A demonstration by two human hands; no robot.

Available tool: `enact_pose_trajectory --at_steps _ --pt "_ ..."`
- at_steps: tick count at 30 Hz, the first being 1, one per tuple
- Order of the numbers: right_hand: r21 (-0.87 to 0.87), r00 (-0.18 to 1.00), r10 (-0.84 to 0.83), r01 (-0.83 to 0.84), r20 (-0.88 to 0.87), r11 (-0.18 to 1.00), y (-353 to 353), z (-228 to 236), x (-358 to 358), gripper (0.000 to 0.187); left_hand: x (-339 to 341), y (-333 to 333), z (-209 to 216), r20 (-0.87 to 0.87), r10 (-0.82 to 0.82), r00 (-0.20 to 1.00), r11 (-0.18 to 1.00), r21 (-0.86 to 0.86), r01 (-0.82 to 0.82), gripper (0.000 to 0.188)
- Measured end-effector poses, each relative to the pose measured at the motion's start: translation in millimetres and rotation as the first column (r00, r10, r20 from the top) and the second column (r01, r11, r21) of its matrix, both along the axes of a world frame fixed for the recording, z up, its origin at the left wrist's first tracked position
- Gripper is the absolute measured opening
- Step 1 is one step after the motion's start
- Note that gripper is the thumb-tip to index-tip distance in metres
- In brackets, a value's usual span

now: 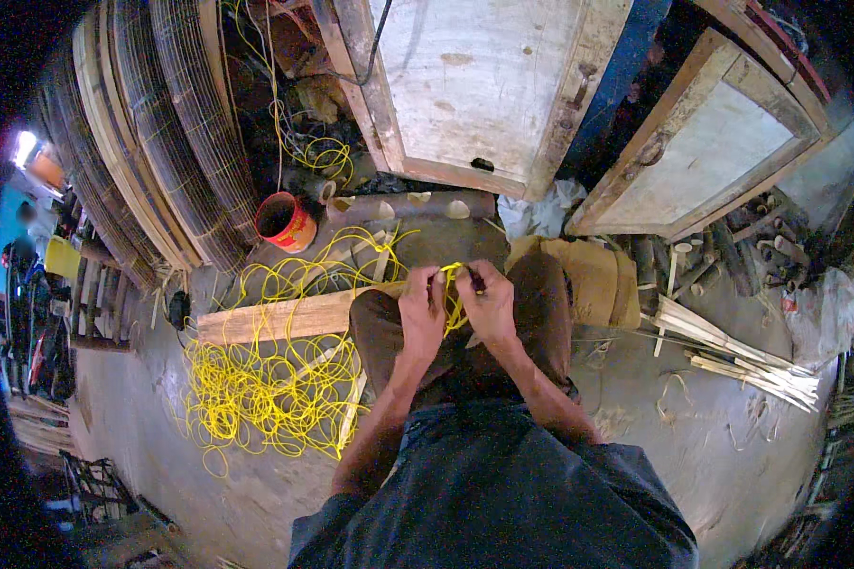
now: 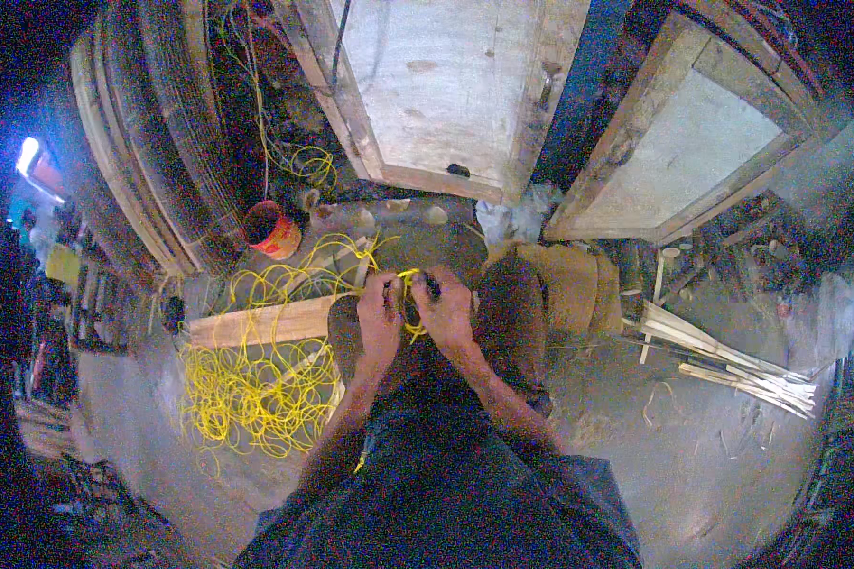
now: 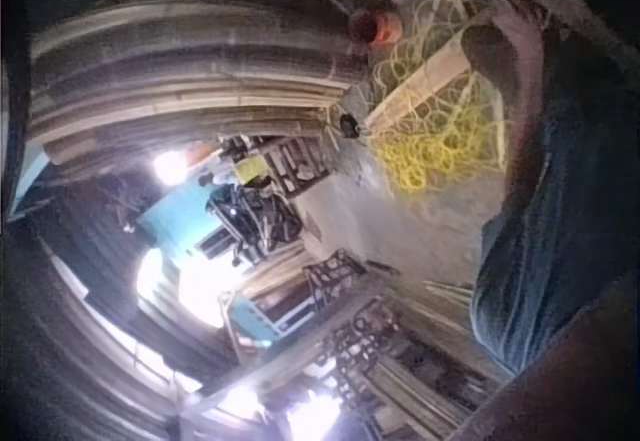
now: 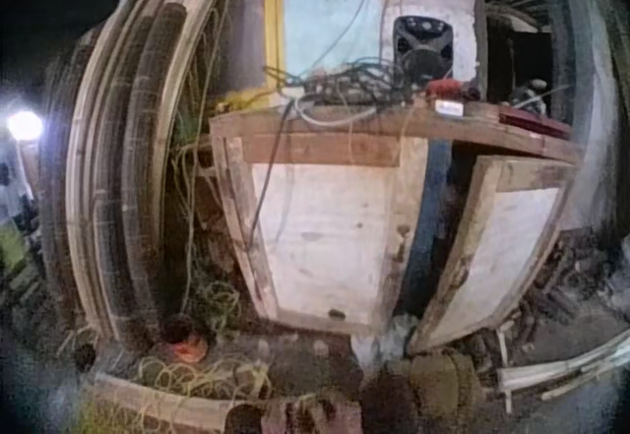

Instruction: The person sits on the floor and ties yellow cords to small wooden blocks. They pick up a block, thread the cord through holes, and tie knots, repeating this process for several blocks.

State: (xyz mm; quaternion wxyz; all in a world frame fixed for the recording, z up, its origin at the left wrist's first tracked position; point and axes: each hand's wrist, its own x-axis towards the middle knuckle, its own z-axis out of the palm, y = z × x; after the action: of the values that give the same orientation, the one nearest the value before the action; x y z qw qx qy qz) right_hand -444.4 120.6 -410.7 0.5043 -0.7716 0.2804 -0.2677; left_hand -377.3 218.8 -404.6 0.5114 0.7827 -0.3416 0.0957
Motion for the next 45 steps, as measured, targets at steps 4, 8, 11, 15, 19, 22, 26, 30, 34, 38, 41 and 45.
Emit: enact_pose_trajectory --at_steps 4,8,11,15,19,22,26,30,34,38,41,45 --pt "0.412 0.987 -0.157 0.135 0.020 0.901 -21.3 -56.6 4.2 0.023 -11.5 -18.0 1.6 -0.544 -0.203 0.814 0.951 -0.307 0.032 0.016" --pt "0.637 0.985 -0.167 0.099 0.048 0.765 -22.8 -57.1 -3.8 0.027 -24.4 -13.3 -9.4 -0.790 -0.419 0.447 0.897 -0.437 0.068 0.017" --pt "0.206 0.998 0.024 -0.012 -0.059 0.978 -27.0 -45.5 -26.7 0.033 -27.5 -6.9 -10.3 -0.694 -0.225 0.684 0.974 -0.183 0.135 0.014" --pt "-0.229 0.982 0.186 -0.188 -0.032 0.955 -19.8 -16.3 -44.1 0.029 -11.2 8.0 -10.2 -0.293 -0.211 0.933 0.947 0.176 0.269 0.012" --pt "-0.496 0.987 0.137 -0.080 0.080 0.865 -31.9 -22.2 -54.3 0.017 -2.0 10.0 -20.5 -0.033 -0.382 0.924 0.911 0.157 0.382 0.010" --pt "0.547 0.995 0.104 -0.087 0.000 0.832 -38.6 -2.2 -93.8 0.022 23.2 14.3 -66.3 -0.237 -0.407 0.882 0.870 0.194 0.453 0.011" --pt "0.661 0.964 0.165 0.016 -0.210 0.750 -39.6 18.0 -149.5 0.029 22.2 16.8 -81.2 -0.144 -0.487 0.861 0.840 0.193 0.507 0.011" --pt "0.956 0.824 -0.567 0.166 0.001 0.244 -66.1 39.2 -173.1 0.024 -7.7 24.2 -99.3 -0.086 -0.580 0.810 0.789 0.185 0.585 0.021" --pt "0.868 0.689 -0.643 0.041 0.334 0.494 -102.5 61.0 -185.4 0.026 -16.2 27.1 -111.9 -0.423 -0.642 0.639 0.636 0.172 0.752 0.026" --pt "0.904 0.793 -0.544 -0.017 0.272 0.428 -115.6 57.1 -190.7 0.029 -1.1 2.8 -116.6 -0.785 -0.551 0.281 0.554 -0.092 0.828 0.028" --pt "0.764 0.875 -0.484 0.311 0.002 0.566 -91.5 49.5 -173.9 0.030 40.5 -48.8 -162.8 -0.826 -0.300 0.477 0.747 0.107 0.657 0.036" --pt "0.199 0.910 -0.168 0.257 -0.380 0.946 -72.5 -21.0 -188.8 0.020 48.7 -88.8 -325.6 -0.486 -0.055 0.872 0.864 0.415 0.285 0.045"
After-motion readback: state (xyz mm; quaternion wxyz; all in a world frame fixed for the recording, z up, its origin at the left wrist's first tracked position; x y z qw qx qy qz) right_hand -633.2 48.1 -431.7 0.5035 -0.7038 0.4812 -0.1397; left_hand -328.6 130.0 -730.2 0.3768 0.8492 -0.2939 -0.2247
